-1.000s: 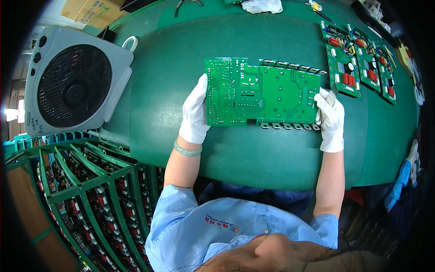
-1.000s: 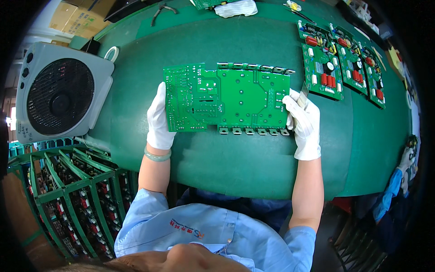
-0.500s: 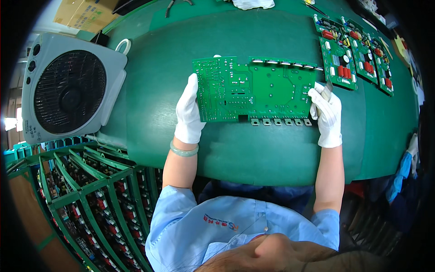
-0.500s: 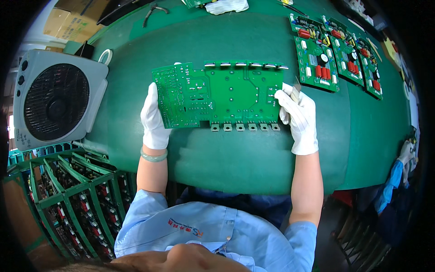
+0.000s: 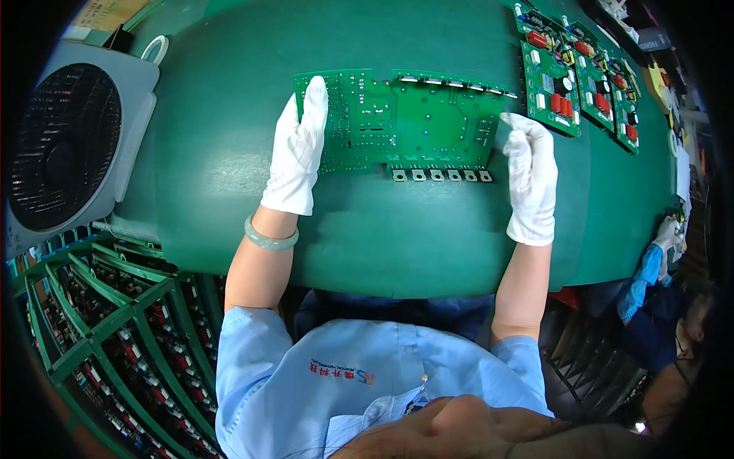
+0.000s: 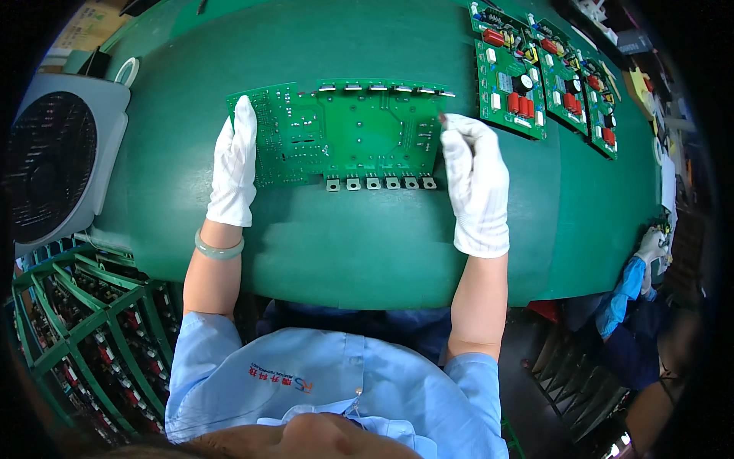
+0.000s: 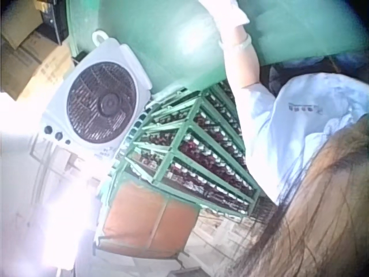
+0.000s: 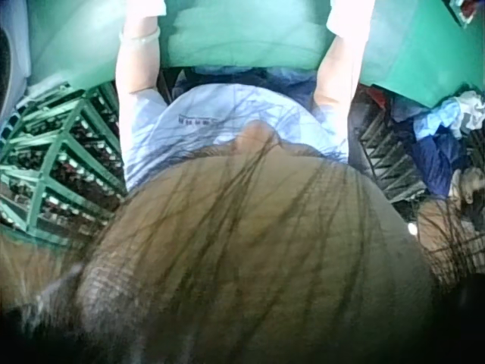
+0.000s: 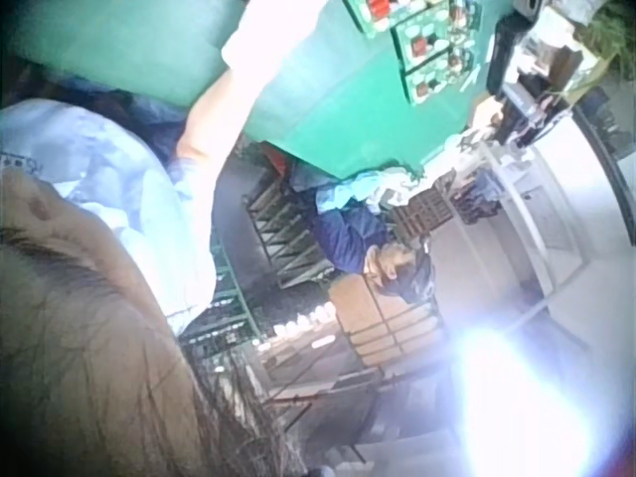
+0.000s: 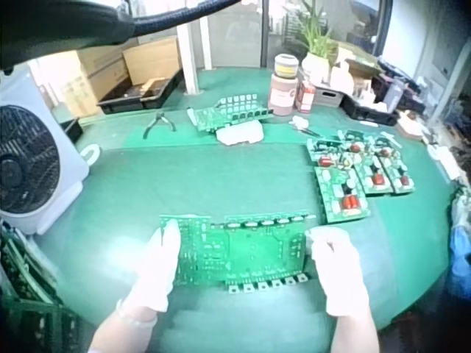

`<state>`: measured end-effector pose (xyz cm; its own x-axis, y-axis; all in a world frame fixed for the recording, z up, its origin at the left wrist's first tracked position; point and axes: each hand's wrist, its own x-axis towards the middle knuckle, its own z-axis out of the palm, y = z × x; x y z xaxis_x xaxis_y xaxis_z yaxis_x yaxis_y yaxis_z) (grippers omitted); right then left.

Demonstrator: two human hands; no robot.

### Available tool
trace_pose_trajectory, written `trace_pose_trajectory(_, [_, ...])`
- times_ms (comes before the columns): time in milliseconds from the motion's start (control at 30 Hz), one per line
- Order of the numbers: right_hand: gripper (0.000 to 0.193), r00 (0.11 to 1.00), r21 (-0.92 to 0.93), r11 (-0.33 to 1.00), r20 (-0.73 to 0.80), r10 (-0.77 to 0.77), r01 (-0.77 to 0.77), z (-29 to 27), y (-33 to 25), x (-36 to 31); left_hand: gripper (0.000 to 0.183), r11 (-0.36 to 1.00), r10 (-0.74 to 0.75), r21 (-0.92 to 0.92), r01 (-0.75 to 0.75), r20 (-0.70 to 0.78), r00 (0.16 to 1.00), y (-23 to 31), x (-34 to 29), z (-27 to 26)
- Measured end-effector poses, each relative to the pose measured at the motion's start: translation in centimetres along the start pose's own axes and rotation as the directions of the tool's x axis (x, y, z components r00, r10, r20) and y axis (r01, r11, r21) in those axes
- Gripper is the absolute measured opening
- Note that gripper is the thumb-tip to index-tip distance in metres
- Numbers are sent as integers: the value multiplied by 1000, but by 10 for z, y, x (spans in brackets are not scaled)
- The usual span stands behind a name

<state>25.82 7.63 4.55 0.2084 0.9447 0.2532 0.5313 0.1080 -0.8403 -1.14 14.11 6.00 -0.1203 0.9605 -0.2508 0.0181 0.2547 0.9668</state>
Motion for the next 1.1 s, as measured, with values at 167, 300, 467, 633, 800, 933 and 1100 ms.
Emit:
trace_pose_trajectory(167, [21, 980, 47, 994, 174, -101, 94, 0, -9, -4, 42, 999, 23, -30, -21, 39, 999, -10, 5, -6])
trace_pose_trajectory(300, [31, 870, -221, 844, 190, -454, 489, 16, -18, 2, 40, 997, 47, -59, -44, 54, 997, -10, 6, -5])
trace_pose_trajectory(467, [38, 616, -271, 555, 417, -668, 786, 26, -33, 24, 37, 989, 137, -58, -134, 56, 989, -7, 1, -4])
trace_pose_trajectory(633, [46, 720, -339, 640, 418, -553, 689, 43, -34, 4, 32, 992, 126, -30, -124, 61, 990, -15, 6, -9])
trace_pose_trajectory(800, [50, 716, -294, 655, 350, -603, 696, 50, -20, 2, 29, 977, 163, -150, -150, 76, 984, -24, 11, -10])
trace_pose_trajectory(933, [48, 711, -277, 656, 322, -625, 702, 54, -19, 4, 31, 982, 80, -178, -67, 64, 995, -21, 11, -9])
trace_pose_trajectory(1100, [44, 719, -265, 670, 313, -621, 694, 53, -17, 4, 30, 987, 69, -153, -58, 67, 995, -21, 11, -9])
